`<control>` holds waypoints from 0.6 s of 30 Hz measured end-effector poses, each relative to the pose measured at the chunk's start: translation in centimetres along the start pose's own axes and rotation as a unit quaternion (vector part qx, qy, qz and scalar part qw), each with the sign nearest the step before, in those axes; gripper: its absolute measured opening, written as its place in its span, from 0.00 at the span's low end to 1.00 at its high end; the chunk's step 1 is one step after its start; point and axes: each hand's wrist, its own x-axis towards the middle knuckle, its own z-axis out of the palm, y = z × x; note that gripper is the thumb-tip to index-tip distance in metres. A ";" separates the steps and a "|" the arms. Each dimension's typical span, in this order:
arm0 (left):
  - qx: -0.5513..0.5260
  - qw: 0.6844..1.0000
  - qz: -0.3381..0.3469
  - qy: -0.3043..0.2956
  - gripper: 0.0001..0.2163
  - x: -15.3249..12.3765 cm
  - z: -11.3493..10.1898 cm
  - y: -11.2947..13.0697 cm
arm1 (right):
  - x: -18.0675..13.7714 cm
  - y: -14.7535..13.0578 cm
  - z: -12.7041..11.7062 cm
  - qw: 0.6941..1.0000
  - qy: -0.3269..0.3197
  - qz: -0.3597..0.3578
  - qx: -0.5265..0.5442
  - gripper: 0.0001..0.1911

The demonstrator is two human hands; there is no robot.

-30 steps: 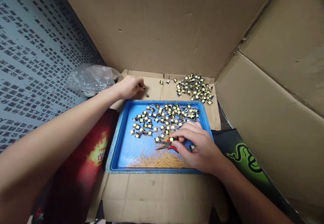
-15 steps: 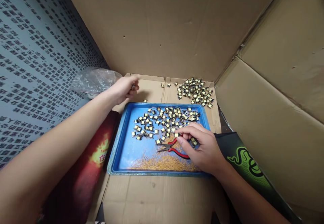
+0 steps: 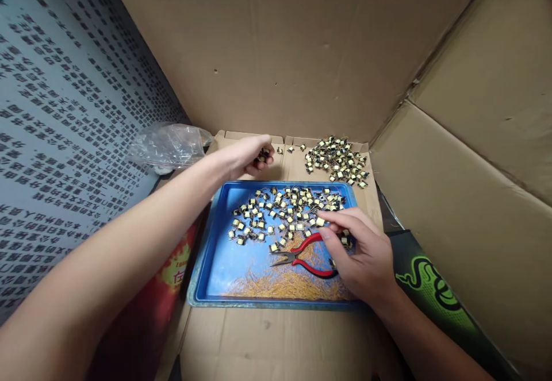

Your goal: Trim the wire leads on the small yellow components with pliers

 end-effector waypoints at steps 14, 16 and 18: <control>-0.420 0.890 0.022 -0.177 0.20 -7.6 9.1 1.4 | 0.3 0.0 -0.6 0.994 -0.068 0.088 0.013 0.24; -0.222 0.970 0.091 -0.045 0.19 -4.6 6.4 0.4 | 0.6 0.1 -1.2 0.991 -0.104 0.087 -0.010 0.27; -0.022 0.991 0.114 0.061 0.18 -1.2 3.2 -1.0 | 0.7 0.2 -1.6 0.976 -0.203 0.066 -0.042 0.27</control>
